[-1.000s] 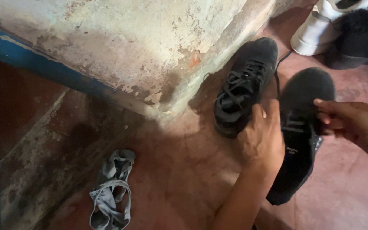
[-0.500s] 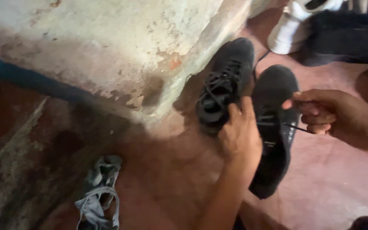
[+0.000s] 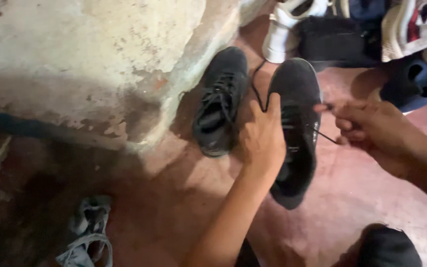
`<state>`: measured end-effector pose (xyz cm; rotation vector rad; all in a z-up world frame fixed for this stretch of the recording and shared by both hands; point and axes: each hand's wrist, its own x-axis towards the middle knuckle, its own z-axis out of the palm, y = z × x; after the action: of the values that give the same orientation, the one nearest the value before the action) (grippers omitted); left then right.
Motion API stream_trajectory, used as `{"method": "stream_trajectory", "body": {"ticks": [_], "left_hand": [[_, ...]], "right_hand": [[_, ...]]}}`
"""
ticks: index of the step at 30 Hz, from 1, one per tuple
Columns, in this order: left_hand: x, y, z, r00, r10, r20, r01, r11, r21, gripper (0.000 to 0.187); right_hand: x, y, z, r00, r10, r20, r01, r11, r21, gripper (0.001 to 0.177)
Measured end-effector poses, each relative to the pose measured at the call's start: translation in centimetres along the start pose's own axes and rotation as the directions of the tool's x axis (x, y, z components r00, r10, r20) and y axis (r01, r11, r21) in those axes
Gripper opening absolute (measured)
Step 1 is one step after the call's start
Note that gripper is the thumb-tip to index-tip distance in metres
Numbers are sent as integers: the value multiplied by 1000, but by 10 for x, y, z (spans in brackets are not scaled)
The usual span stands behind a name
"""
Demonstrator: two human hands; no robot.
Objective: The person removes the laces from a black shoe, inspects the interior, and then re-laces the shoe. The task involves handling the shoe and laces by hand.
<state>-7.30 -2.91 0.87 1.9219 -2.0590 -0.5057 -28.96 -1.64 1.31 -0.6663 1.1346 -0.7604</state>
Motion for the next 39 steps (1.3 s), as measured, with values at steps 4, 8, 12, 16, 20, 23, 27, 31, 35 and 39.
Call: {"method": "stream_trajectory", "body": {"ticks": [4,8,12,16,20,23,27,31,35,39], "left_hand": [[7,-3,14,1000,7,-25,-6,999,38,54],[9,-7,19,996,36,-79,-35,999,18,54],[5,-1,8,995,75,-67,-75,997,2,61],[-12,10,3,880,327,-343,-391,910,-135,34],[-11,25,18,893,283,-351,-408,838,-362,29],[-9,19,22,911,395,-116,-409,834,-371,25],[-12,20,23,891,452,-48,-429,800,-420,9],[-15,29,22,891,452,54,-396,828,-397,20],[-20,32,21,823,563,-77,-516,684,-515,22],[-26,34,20,847,526,-74,-495,730,-472,12]], "right_hand": [[-26,-5,-20,889,159,430,-365,812,456,34],[-43,-14,-3,999,-55,-1,55,997,-48,31],[-48,-33,26,950,-313,-21,307,942,-135,35],[-43,-44,50,946,-313,-80,309,949,-61,33],[-40,-51,55,936,-317,-156,305,948,-97,33],[-37,-49,48,921,-342,-186,352,936,25,30],[-34,-31,38,905,-384,-185,391,920,7,32],[-36,8,40,880,-399,-258,336,907,-255,46],[-42,38,39,881,-395,-260,339,911,-237,47],[-43,41,32,834,-499,-235,432,856,-284,50]]}}
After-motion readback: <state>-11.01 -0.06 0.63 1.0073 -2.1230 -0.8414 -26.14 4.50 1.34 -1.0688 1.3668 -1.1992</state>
